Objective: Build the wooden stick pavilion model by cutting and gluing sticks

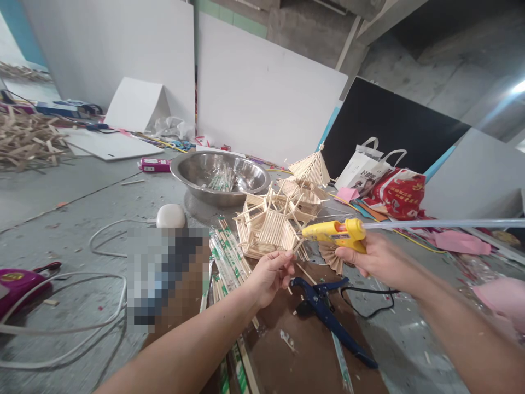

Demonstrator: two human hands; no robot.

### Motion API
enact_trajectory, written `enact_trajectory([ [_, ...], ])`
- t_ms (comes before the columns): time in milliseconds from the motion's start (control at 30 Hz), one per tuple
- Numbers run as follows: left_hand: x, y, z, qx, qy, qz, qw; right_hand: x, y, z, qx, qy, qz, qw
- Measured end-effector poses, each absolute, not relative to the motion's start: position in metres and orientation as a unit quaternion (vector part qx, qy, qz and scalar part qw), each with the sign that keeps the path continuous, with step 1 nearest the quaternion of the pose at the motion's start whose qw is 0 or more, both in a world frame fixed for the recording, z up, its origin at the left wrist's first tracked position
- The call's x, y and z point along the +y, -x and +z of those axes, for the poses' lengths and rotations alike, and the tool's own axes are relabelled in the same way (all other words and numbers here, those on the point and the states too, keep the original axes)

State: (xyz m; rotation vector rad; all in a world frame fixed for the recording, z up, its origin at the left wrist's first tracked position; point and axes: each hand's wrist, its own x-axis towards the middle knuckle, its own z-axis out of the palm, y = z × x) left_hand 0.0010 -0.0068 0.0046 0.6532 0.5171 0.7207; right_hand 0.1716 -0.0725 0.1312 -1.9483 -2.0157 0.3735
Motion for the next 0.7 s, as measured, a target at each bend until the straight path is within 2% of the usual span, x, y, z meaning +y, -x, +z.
enact_trajectory([
  [433,-0.008,-0.001,0.006,0.253,-0.315,0.342,0.848,-0.080,-0.172,0.139,-0.683,0.688,0.175,0.173],
  [700,-0.006,0.000,0.002,0.240,-0.314,0.347,0.850,-0.085,-0.182,0.127,-0.667,0.699,0.193,0.170],
])
